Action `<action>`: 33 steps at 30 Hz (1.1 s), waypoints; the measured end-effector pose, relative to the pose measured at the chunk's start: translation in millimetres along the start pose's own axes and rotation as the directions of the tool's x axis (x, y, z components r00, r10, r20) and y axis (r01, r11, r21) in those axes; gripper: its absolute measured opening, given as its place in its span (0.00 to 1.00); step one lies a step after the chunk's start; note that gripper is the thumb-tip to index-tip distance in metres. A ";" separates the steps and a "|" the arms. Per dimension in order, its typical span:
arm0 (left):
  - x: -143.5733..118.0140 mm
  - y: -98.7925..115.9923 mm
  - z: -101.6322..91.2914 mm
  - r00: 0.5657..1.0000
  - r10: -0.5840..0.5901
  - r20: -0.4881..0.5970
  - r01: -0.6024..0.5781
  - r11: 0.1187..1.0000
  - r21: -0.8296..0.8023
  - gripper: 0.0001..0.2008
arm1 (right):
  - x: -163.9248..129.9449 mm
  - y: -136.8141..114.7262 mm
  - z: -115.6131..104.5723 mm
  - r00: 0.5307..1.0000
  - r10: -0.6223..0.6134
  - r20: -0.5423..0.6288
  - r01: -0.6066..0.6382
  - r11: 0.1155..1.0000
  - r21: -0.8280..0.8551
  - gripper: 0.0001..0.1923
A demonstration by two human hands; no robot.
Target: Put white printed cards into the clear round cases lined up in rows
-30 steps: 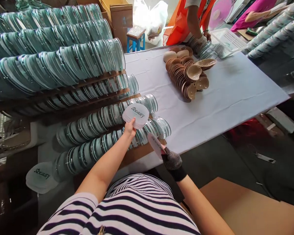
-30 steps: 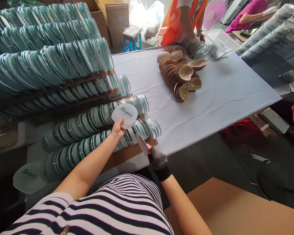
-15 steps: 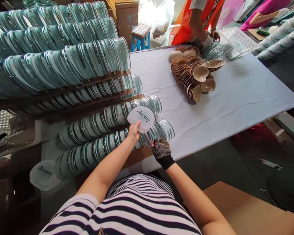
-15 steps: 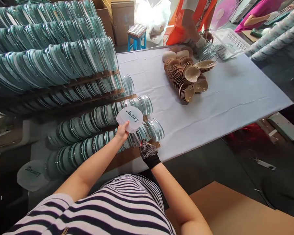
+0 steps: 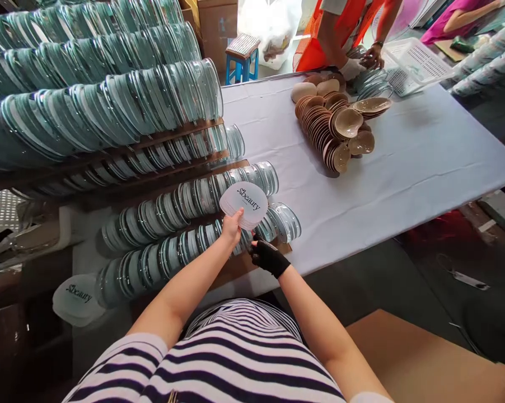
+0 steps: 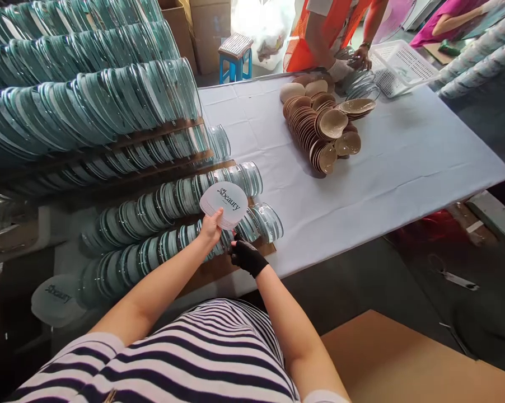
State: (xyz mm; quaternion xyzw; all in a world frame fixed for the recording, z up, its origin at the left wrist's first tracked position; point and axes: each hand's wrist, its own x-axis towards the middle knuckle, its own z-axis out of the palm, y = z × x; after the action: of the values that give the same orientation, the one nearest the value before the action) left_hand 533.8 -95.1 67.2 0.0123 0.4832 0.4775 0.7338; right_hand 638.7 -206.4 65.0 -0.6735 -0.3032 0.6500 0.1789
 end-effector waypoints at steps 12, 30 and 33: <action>-0.5 -5.3 1.2 0.998 0.062 -0.020 -0.062 0.998 -0.013 0.15 | -8.9 -52.6 -7.6 0.982 0.057 -0.182 -0.154 0.800 -0.580 0.17; -20.6 27.7 -49.2 0.993 0.118 0.016 -0.119 0.991 0.059 0.21 | -34.7 -45.8 13.1 0.626 -0.576 -0.526 0.068 0.713 -0.698 0.22; -8.4 45.3 -48.7 0.989 0.124 -0.081 -0.128 0.991 -0.043 0.19 | -66.9 -14.4 6.1 0.640 -0.583 -0.500 -0.033 0.629 -0.776 0.22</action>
State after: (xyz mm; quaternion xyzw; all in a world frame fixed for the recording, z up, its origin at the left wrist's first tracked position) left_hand 466.9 -98.0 68.8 0.0065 0.4980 0.5345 0.6828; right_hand 632.1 -239.4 124.9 -0.8211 -0.5484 0.1172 0.1067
